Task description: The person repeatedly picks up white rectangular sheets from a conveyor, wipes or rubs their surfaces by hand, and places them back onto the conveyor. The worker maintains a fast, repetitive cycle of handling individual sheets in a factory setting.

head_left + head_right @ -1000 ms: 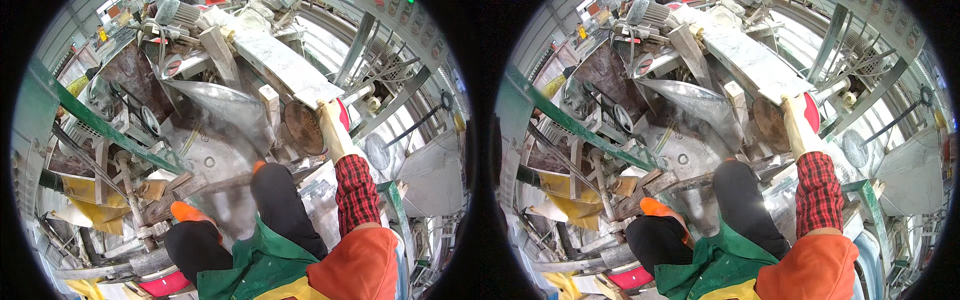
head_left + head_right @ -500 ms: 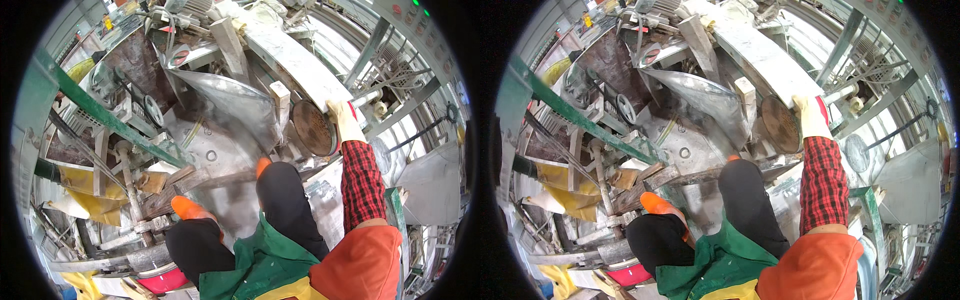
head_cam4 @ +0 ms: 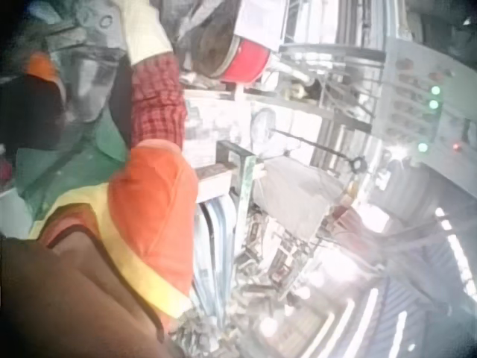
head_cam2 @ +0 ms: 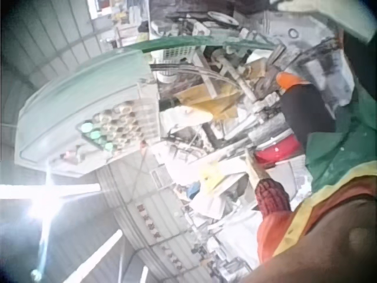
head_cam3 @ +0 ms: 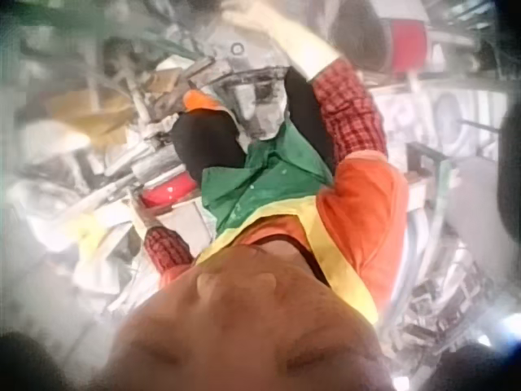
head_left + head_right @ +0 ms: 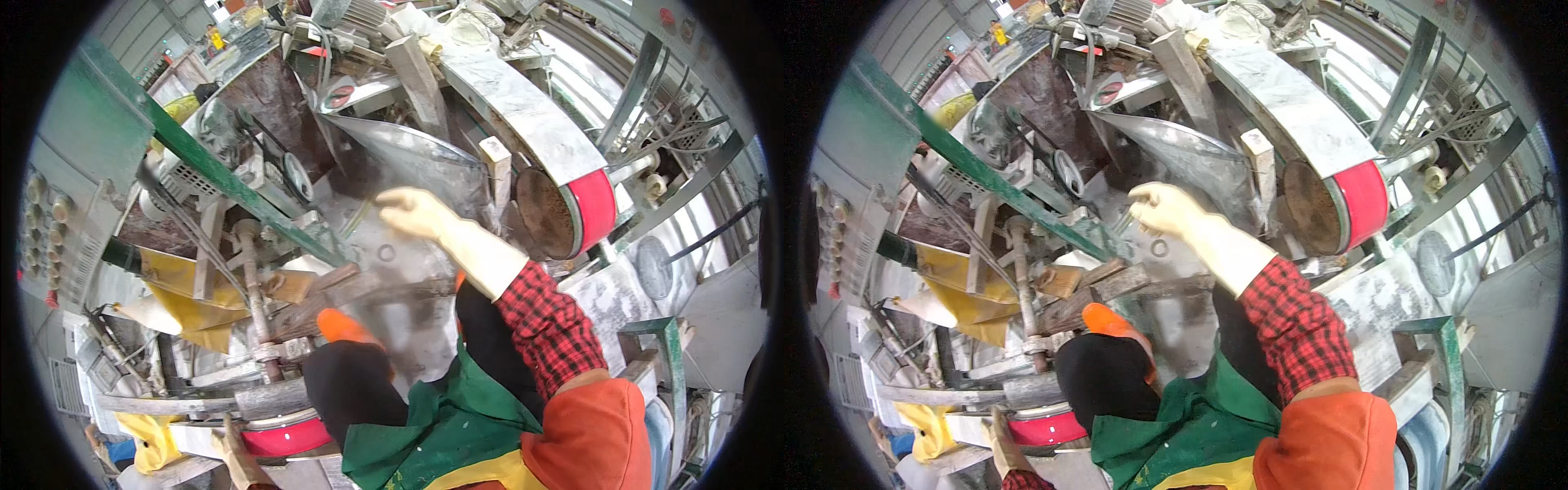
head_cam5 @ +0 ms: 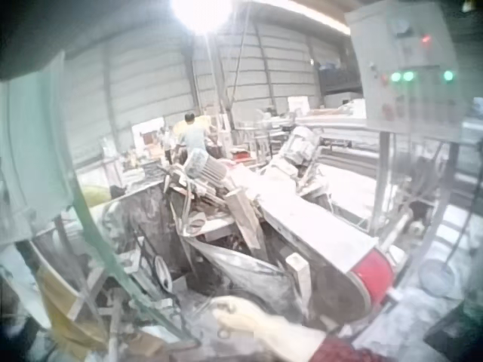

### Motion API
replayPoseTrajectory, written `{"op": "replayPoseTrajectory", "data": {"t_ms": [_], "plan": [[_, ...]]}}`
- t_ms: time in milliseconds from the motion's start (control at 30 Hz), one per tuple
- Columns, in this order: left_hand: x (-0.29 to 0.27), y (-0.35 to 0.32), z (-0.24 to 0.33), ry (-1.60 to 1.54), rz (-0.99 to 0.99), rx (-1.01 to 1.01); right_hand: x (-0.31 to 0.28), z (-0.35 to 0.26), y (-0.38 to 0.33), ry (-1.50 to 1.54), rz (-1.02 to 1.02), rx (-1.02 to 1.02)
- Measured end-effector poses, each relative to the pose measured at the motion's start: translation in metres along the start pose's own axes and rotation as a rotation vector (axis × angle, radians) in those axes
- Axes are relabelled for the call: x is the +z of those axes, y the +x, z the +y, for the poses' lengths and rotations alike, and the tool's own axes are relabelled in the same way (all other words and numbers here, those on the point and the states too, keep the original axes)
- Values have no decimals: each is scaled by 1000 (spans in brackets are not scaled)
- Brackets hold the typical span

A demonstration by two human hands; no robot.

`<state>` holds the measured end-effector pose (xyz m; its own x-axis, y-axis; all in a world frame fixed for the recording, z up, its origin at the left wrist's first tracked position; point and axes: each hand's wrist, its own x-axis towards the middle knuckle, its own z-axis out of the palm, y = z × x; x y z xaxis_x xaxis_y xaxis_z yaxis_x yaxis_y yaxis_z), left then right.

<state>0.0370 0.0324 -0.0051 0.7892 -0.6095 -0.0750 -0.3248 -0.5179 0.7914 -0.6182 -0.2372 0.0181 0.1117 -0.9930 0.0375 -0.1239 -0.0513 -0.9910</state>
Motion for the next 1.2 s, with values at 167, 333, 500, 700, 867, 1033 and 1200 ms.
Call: {"op": "replayPoseTrajectory", "data": {"t_ms": [167,333,500,700,867,1033,1200], "plan": [[37,-37,13,-74,-15,143,39,81,-9,-285,-4,-68],[25,-57,17,-92,-14,56,57,43,-27,-422,-149,91],[-2,-13,-3,-124,180,-111,61,20,-25,-737,-220,-32],[-13,-67,52,-467,38,-152,41,6,-30,-744,-255,-48],[-42,-116,114,-572,-43,-139,50,15,-28,-590,-167,-96],[30,-169,239,-450,-324,104,70,35,-12,78,-255,101],[166,-168,334,-358,-831,384,66,24,-7,595,-233,264]]}}
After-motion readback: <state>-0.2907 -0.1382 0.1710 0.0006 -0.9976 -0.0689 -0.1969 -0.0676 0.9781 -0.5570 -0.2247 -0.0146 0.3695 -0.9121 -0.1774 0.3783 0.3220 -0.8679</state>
